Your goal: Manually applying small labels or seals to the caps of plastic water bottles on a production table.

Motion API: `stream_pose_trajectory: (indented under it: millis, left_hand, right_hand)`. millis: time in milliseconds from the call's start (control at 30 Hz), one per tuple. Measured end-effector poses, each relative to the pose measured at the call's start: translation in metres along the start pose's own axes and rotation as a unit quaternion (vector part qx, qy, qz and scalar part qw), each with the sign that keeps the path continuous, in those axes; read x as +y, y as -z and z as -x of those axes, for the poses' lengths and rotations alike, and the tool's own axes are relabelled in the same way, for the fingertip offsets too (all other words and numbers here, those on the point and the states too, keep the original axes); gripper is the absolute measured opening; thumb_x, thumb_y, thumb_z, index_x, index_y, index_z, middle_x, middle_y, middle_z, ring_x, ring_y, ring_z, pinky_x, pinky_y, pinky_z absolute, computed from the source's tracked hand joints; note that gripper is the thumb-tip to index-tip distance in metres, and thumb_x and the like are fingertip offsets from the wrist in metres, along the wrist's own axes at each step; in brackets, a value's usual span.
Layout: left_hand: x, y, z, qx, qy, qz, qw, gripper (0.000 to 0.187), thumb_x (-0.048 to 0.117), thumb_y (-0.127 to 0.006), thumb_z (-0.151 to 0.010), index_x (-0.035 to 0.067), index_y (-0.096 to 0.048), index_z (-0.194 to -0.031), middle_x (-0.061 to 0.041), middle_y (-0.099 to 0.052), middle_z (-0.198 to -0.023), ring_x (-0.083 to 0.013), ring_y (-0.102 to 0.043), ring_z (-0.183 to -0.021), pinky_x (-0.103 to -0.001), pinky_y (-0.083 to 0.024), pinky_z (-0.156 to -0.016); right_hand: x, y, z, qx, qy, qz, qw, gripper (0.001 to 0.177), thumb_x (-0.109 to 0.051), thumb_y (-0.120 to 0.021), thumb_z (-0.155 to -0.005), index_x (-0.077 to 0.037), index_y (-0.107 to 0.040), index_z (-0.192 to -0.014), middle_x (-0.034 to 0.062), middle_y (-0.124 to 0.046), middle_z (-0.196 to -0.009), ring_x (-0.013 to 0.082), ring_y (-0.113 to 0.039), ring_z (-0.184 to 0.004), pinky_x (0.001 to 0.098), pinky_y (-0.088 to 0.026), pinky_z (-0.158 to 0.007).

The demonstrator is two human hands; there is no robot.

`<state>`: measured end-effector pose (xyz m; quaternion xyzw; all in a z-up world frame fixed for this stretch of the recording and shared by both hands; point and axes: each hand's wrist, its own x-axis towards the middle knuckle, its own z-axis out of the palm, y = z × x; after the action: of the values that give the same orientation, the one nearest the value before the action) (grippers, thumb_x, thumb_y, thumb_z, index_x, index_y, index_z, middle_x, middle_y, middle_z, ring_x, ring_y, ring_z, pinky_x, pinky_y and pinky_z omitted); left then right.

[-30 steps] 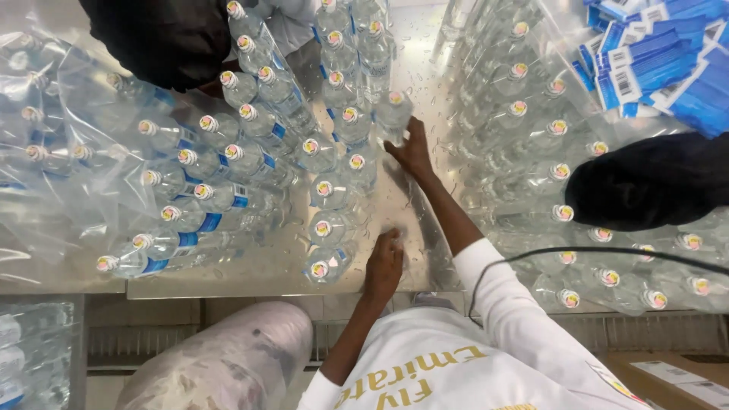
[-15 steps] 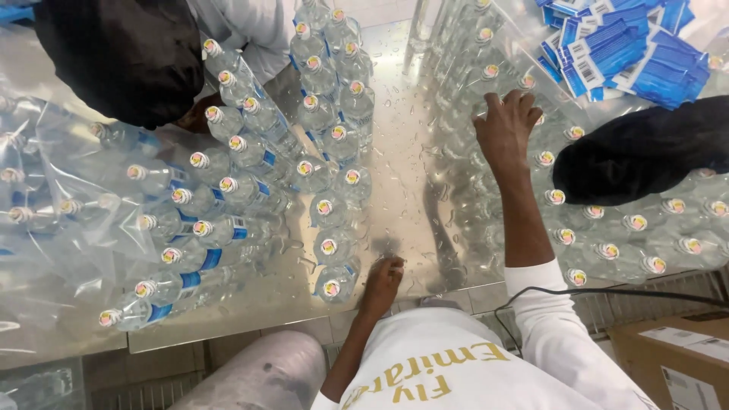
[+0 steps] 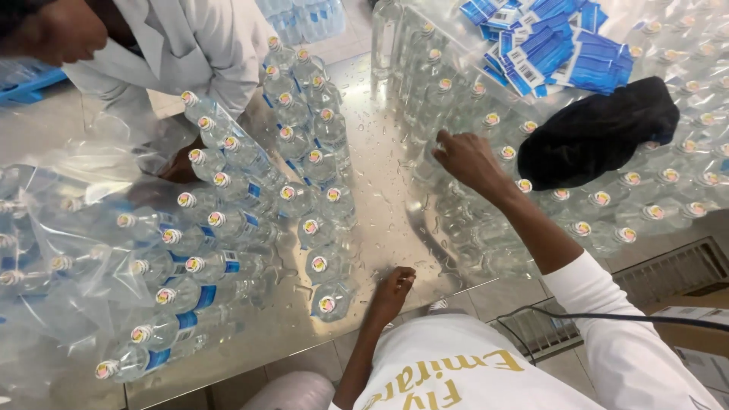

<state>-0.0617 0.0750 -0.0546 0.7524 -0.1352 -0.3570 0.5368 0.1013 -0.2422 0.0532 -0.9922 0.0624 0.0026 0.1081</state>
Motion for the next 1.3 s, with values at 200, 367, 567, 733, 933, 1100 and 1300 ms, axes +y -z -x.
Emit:
stream_pose_trajectory:
  millis: [200, 367, 567, 733, 933, 1100, 1300]
  left_hand:
    - [0.012, -0.012, -0.019, 0.020, -0.004, 0.037, 0.999, 0.041, 0.038, -0.052, -0.117, 0.011, -0.063, -0.147, -0.022, -0.070, -0.143, -0.0404, -0.067, -0.134, -0.053, -0.056, -0.111]
    - [0.027, -0.022, -0.027, 0.038, 0.018, 0.056, 0.998, 0.042, 0.034, -0.050, -0.115, 0.014, -0.059, -0.151, -0.021, -0.068, -0.146, -0.0379, -0.066, -0.134, -0.055, -0.054, -0.112]
    - [0.008, -0.043, -0.031, 0.081, 0.033, 0.051, 0.995, 0.035, 0.031, -0.054, -0.108, 0.020, -0.066, -0.140, -0.001, -0.075, -0.136, -0.0189, -0.072, -0.119, -0.035, -0.058, -0.099]
    - [0.016, -0.051, -0.005, 0.139, 0.056, 0.091, 0.985, 0.034, 0.033, -0.055, -0.107, 0.021, -0.069, -0.135, 0.001, -0.075, -0.135, -0.0168, -0.072, -0.119, -0.032, -0.058, -0.094]
    - [-0.021, -0.056, 0.023, 0.249, 0.070, 0.170, 0.951, 0.029, 0.028, -0.058, -0.103, 0.019, -0.073, -0.127, 0.001, -0.079, -0.131, -0.0158, -0.074, -0.118, -0.032, -0.059, -0.093]
    - [-0.038, -0.057, 0.031, 0.288, 0.061, 0.258, 0.920, 0.024, 0.028, -0.060, -0.106, 0.020, -0.074, -0.123, -0.003, -0.082, -0.131, -0.0201, -0.080, -0.118, -0.033, -0.059, -0.091]
    - [0.024, -0.010, 0.006, 0.273, -0.066, 0.320, 0.905, 0.042, 0.041, -0.068, -0.102, 0.009, -0.072, -0.128, -0.011, -0.083, -0.121, -0.0239, -0.081, -0.109, -0.036, -0.068, -0.089]
  right_hand:
    - [-0.019, 0.012, 0.040, -0.095, 0.065, -0.028, 0.993, 0.032, -0.038, -0.059, -0.109, -0.017, -0.064, -0.132, 0.0216, -0.081, -0.105, 0.0460, -0.077, -0.107, 0.0616, -0.058, -0.087]
    - [-0.030, 0.017, 0.064, -0.185, 0.137, 0.008, 0.973, 0.039, -0.043, -0.059, -0.107, -0.023, -0.063, -0.140, 0.0164, -0.083, -0.106, 0.0403, -0.080, -0.102, 0.0575, -0.062, -0.086]
    - [-0.062, 0.059, -0.020, -0.105, 0.207, -0.059, 0.971, 0.050, -0.048, -0.053, -0.112, -0.008, -0.063, -0.141, 0.0153, -0.074, -0.129, 0.0294, -0.075, -0.103, 0.0427, -0.065, -0.087]
    - [-0.128, 0.031, -0.175, 0.007, 0.257, -0.090, 0.962, 0.049, -0.042, -0.056, -0.115, -0.006, -0.058, -0.148, 0.0269, -0.069, -0.129, 0.0451, -0.073, -0.104, 0.0577, -0.063, -0.077]
    - [-0.175, -0.028, -0.282, -0.082, 0.257, -0.012, 0.963, 0.051, -0.049, -0.058, -0.113, -0.007, -0.060, -0.143, 0.0223, -0.068, -0.126, 0.0404, -0.072, -0.103, 0.0525, -0.060, -0.084]
    - [-0.130, -0.028, -0.271, -0.099, 0.241, -0.073, 0.963, 0.032, -0.030, -0.060, -0.117, -0.001, -0.065, -0.105, 0.0070, -0.065, -0.080, 0.0189, -0.057, -0.062, 0.0330, -0.049, -0.055]
    - [-0.079, 0.026, -0.226, -0.044, 0.213, -0.066, 0.974, 0.041, -0.038, -0.060, -0.115, 0.001, -0.071, -0.120, 0.0212, -0.079, -0.103, 0.0380, -0.072, -0.081, 0.0487, -0.053, -0.065]
